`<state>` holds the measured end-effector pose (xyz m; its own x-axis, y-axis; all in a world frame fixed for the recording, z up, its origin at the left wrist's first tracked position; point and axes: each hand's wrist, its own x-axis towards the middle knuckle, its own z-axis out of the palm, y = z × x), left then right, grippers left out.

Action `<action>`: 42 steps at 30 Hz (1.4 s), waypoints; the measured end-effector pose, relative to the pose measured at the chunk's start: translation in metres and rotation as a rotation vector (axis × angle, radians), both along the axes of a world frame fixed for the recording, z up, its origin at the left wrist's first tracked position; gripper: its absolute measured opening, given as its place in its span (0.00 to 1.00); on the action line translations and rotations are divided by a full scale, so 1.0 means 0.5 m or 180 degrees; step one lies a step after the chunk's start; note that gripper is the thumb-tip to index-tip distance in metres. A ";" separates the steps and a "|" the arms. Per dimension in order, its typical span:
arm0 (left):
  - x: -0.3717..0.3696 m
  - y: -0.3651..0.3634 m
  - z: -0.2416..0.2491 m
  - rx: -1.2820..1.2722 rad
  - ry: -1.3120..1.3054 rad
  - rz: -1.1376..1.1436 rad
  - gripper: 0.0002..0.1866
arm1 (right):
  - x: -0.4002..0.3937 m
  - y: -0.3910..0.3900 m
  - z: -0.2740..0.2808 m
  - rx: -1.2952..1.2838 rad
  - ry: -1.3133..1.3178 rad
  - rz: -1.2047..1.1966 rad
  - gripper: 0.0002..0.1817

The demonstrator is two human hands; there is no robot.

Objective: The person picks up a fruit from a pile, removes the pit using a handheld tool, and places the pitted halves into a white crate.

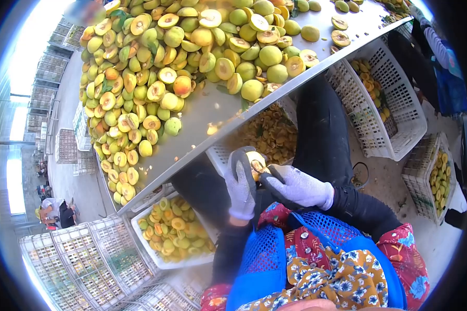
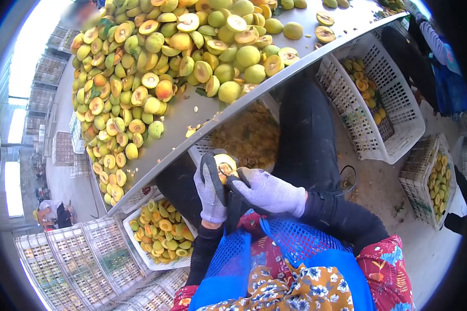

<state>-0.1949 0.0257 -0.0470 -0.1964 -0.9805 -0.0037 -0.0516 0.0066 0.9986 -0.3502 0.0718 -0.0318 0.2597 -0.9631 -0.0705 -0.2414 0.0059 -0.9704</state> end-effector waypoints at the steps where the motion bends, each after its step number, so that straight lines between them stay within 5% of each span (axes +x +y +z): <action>1: -0.007 0.004 0.002 -0.0108 -0.0110 0.0144 0.19 | -0.012 -0.009 0.030 0.0978 -0.0513 0.0122 0.17; 3: -0.021 0.012 0.009 -0.0368 -0.0405 0.0400 0.18 | -0.026 -0.017 0.057 0.2182 -0.1073 0.0330 0.17; 6: -0.006 0.002 -0.011 -0.0059 -0.0672 0.0158 0.17 | -0.008 0.004 -0.011 -0.0567 0.0522 0.0152 0.17; 7: 0.000 -0.005 -0.020 0.0372 -0.0272 -0.0003 0.18 | -0.005 0.008 -0.022 -0.0839 0.0862 0.0120 0.18; 10: -0.012 0.000 0.007 0.0254 -0.0266 -0.0086 0.19 | 0.002 0.027 0.000 -0.0076 0.0905 -0.0216 0.17; 15: -0.014 0.008 -0.016 0.0426 -0.0252 0.0107 0.18 | 0.007 0.028 -0.021 -0.0154 0.0814 -0.0143 0.18; 18: -0.028 0.022 -0.013 -0.0051 -0.0575 0.0217 0.17 | 0.000 0.034 -0.040 -0.0042 -0.0037 -0.0280 0.18; 22: -0.043 0.029 -0.008 -0.0482 -0.0605 0.0336 0.18 | -0.043 0.020 0.006 0.2301 -0.1809 0.0293 0.22; 23: -0.043 0.027 -0.008 -0.0516 -0.0613 0.0316 0.18 | -0.047 0.016 0.013 0.2329 -0.1597 0.0297 0.23; 26: -0.026 0.010 -0.014 0.0678 0.0300 -0.0102 0.18 | -0.030 0.025 -0.048 0.0421 -0.0432 -0.0047 0.22; 27: -0.021 0.009 -0.017 0.0197 -0.0236 -0.0228 0.17 | -0.021 0.027 -0.044 -0.0334 0.0254 -0.0248 0.21; 28: -0.019 0.007 -0.017 -0.0298 -0.0766 -0.0282 0.17 | -0.019 0.031 -0.035 -0.0146 0.0403 -0.0260 0.20; 30: -0.030 0.013 -0.005 0.0267 -0.0332 -0.0222 0.20 | -0.020 0.040 -0.002 0.0248 0.0702 -0.0295 0.19; 38: -0.034 0.033 -0.011 -0.0022 -0.0861 -0.0121 0.22 | -0.026 0.051 -0.011 0.0151 0.1077 -0.0037 0.19; 42: -0.037 0.034 -0.035 -0.0769 -0.1133 -0.0044 0.20 | -0.020 0.062 -0.021 0.0127 0.0872 -0.0114 0.18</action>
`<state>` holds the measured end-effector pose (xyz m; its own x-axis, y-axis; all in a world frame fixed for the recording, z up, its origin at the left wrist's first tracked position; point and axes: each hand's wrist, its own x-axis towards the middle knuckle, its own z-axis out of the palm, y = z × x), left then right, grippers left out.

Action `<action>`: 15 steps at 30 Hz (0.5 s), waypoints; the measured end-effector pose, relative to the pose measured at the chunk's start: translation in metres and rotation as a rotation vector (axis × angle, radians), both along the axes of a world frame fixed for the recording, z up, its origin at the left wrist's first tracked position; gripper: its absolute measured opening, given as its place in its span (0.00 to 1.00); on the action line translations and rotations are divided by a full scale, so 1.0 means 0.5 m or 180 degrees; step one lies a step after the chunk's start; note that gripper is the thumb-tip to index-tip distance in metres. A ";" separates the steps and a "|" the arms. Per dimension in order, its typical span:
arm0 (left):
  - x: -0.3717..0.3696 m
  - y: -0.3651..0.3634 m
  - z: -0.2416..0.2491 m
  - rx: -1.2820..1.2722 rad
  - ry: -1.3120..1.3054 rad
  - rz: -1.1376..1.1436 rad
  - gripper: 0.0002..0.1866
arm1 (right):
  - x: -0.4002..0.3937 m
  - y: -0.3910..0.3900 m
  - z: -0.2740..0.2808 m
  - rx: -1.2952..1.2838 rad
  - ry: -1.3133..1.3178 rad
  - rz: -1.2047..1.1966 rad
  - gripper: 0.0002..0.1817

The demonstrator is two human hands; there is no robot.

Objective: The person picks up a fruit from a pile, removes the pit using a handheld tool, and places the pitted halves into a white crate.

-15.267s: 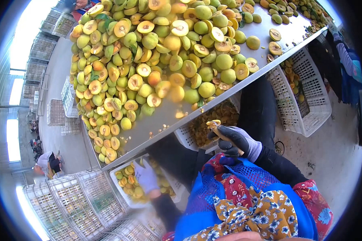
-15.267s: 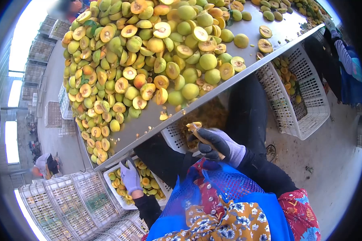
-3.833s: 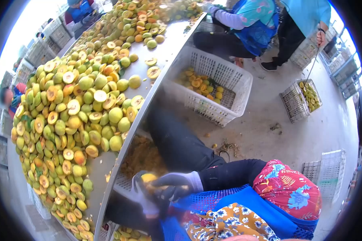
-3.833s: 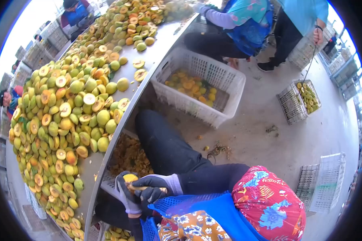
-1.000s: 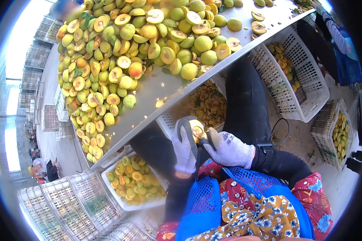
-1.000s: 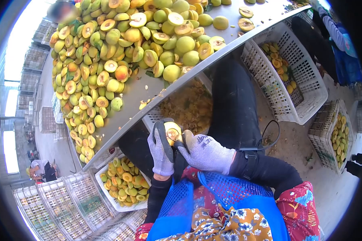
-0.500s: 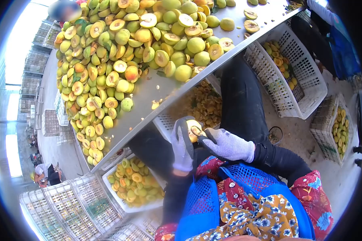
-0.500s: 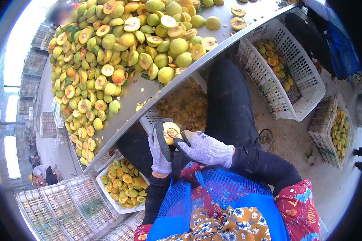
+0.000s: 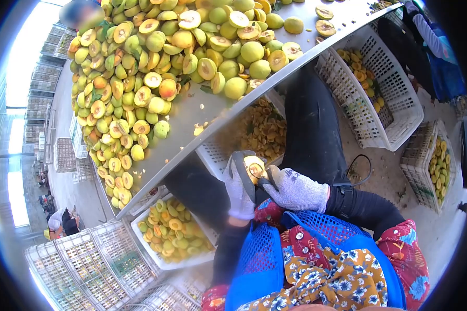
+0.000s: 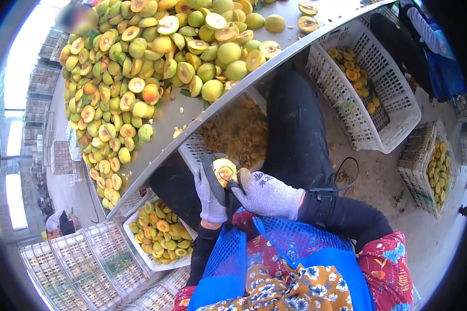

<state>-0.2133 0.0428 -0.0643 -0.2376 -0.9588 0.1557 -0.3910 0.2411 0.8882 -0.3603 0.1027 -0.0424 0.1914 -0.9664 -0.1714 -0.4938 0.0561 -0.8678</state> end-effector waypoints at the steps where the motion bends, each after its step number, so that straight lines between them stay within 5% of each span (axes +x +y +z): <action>1: -0.002 0.002 -0.006 -0.0034 0.0118 0.0018 0.19 | 0.003 0.002 -0.006 -0.0030 -0.0073 -0.0055 0.18; 4: -0.011 0.011 -0.007 0.0671 0.0853 0.0257 0.16 | 0.000 -0.005 -0.023 -0.0096 -0.0884 0.0017 0.18; 6: -0.015 0.020 0.004 0.0794 0.0603 0.0474 0.12 | -0.025 -0.010 0.002 0.1972 -0.2400 -0.0073 0.19; 11: 0.001 -0.001 -0.019 0.0746 0.0331 0.0032 0.18 | -0.007 -0.010 -0.050 0.0654 -0.1139 -0.0158 0.22; 15: 0.006 -0.024 -0.019 0.1979 0.1602 -0.0011 0.17 | 0.004 -0.007 -0.021 0.0172 -0.0361 -0.0528 0.18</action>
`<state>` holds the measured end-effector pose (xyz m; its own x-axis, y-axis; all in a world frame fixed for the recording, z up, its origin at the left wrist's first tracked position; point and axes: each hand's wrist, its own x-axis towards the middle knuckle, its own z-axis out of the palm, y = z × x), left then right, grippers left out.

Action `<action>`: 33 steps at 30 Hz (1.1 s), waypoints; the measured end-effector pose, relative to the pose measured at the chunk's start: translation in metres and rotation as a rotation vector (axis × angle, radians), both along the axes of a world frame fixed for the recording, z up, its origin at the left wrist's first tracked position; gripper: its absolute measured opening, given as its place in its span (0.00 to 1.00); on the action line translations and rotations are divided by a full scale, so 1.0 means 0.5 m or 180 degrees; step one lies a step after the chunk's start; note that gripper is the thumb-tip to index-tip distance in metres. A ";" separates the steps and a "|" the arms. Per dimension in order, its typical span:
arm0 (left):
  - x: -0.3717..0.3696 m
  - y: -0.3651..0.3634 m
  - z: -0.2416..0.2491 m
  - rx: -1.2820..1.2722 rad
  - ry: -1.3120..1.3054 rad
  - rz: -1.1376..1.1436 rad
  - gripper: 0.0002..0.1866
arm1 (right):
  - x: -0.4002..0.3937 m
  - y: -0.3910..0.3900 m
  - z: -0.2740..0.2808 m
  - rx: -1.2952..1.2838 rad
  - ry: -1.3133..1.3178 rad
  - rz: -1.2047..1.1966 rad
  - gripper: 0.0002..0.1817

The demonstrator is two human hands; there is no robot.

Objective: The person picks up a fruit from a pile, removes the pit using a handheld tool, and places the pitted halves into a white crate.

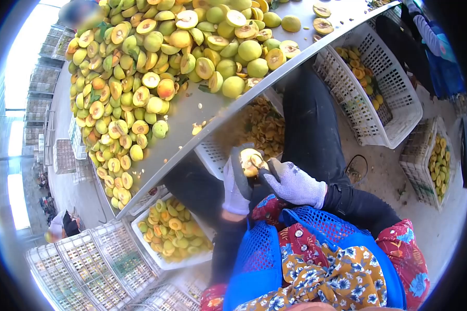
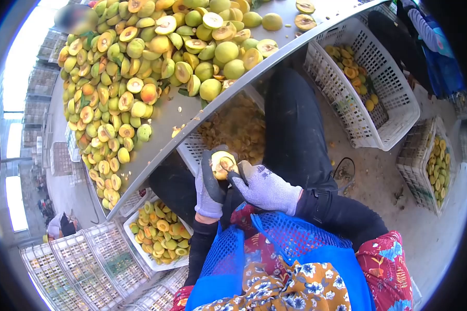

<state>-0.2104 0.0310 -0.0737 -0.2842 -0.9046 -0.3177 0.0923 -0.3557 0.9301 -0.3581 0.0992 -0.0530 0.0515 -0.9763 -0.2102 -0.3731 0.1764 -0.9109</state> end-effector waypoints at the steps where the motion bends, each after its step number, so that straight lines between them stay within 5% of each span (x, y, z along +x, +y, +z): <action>1: 0.005 -0.005 -0.014 0.0386 0.0422 0.0098 0.17 | -0.003 -0.001 0.005 -0.0075 -0.0031 0.0039 0.17; 2: 0.028 -0.007 -0.037 -0.1141 -0.0677 -0.0548 0.16 | -0.007 0.001 0.014 -0.0146 -0.0070 0.0063 0.17; 5: 0.012 0.002 0.010 0.0400 0.1063 0.0002 0.15 | 0.001 0.016 -0.013 -0.0357 0.0021 0.0140 0.16; 7: 0.019 0.003 0.003 -0.0644 -0.0039 -0.0444 0.13 | 0.007 0.020 -0.016 -0.0528 0.0169 0.0254 0.16; 10: 0.006 0.018 0.000 -0.0092 0.0966 -0.0102 0.14 | 0.024 0.025 -0.006 -0.0343 0.0130 0.0042 0.16; 13: 0.012 0.021 0.033 -0.2274 -0.1725 -0.0505 0.19 | 0.031 0.022 -0.010 -0.0294 0.0030 0.0029 0.15; 16: -0.016 0.027 0.014 -0.0750 0.0236 0.0259 0.25 | 0.043 0.023 -0.012 -0.0366 0.0097 -0.0063 0.14; 19: -0.019 0.031 0.021 -0.0394 0.0624 0.0507 0.26 | 0.053 0.024 -0.023 -0.0713 0.0212 -0.0096 0.15; 22: -0.010 0.035 0.020 -0.1108 -0.0136 0.0309 0.23 | 0.058 0.012 -0.029 0.0094 -0.1399 -0.0397 0.18; 27: -0.016 0.051 -0.018 -0.1520 -0.0208 0.0619 0.23 | 0.034 -0.007 0.004 0.1868 -0.4022 -0.0219 0.22; 29: -0.008 0.047 -0.033 -0.1714 -0.0288 0.0455 0.25 | 0.023 -0.007 0.012 0.2057 -0.4272 -0.0263 0.22; 33: 0.002 0.022 0.012 -0.0439 0.0169 0.0000 0.26 | 0.002 -0.004 -0.003 0.1460 -0.3009 -0.0130 0.23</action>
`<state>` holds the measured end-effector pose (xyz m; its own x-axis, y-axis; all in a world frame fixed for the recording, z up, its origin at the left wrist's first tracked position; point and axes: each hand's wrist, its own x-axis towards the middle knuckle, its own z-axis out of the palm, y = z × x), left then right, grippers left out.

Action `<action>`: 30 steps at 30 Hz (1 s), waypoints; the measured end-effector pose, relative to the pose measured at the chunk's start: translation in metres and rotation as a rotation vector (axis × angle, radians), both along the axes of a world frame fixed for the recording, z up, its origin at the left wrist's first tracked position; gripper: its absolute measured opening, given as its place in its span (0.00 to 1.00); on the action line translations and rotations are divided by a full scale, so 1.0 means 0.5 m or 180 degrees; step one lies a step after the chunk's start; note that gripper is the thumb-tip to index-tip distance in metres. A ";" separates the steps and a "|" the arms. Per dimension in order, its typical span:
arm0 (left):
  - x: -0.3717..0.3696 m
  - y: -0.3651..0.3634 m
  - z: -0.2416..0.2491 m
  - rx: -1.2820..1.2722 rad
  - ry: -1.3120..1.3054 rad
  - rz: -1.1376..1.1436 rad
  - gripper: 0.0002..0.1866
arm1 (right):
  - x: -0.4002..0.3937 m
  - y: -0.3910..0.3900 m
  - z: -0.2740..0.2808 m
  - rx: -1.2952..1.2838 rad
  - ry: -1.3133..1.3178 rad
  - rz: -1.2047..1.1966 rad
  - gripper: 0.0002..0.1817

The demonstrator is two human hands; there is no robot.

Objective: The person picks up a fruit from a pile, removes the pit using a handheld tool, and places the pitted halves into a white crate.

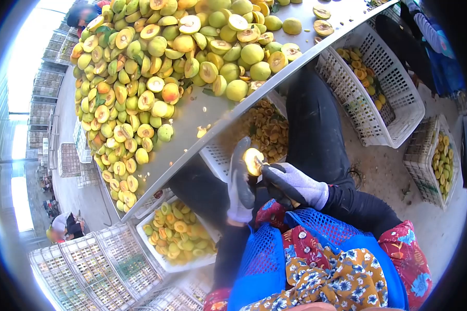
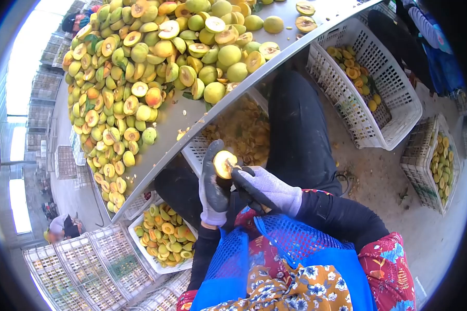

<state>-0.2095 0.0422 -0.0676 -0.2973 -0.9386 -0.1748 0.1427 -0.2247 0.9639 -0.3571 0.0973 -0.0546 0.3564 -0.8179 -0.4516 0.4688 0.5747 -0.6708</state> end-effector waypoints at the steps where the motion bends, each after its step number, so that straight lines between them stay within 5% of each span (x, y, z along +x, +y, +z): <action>1: -0.001 -0.003 0.011 0.0342 0.0173 0.0025 0.26 | 0.010 -0.002 -0.027 -0.0203 0.0649 0.0081 0.23; 3: -0.001 -0.009 0.010 0.0699 0.0159 0.0073 0.24 | 0.026 0.003 -0.036 -0.0788 0.1425 0.0066 0.24; 10: -0.030 0.013 -0.005 0.0207 0.0041 0.0395 0.23 | -0.012 -0.002 0.024 0.0862 -0.1311 0.0245 0.17; 13: -0.025 0.005 -0.020 0.0352 0.0542 0.0174 0.24 | -0.018 -0.009 -0.034 0.1404 -0.3775 0.0698 0.16; 18: -0.026 -0.003 -0.022 -0.0083 0.0036 0.0072 0.23 | -0.022 -0.012 -0.049 0.1856 -0.4119 0.0556 0.18; 23: -0.066 -0.015 0.045 0.1254 0.1263 0.0626 0.24 | -0.005 -0.023 -0.034 0.1405 -0.4235 0.0588 0.19; 28: -0.057 -0.038 0.083 0.1292 0.1051 0.0814 0.25 | 0.006 -0.044 -0.002 0.1159 -0.3241 0.0423 0.20; 30: -0.021 -0.056 0.028 0.1875 0.1718 0.0827 0.25 | 0.005 -0.047 0.030 0.0704 -0.2372 0.0480 0.20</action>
<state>-0.2201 0.0142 -0.0539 -0.2677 -0.7886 -0.5536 0.6673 -0.5662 0.4839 -0.3548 0.0736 -0.0397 0.7287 -0.6559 -0.1969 0.6561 0.7511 -0.0736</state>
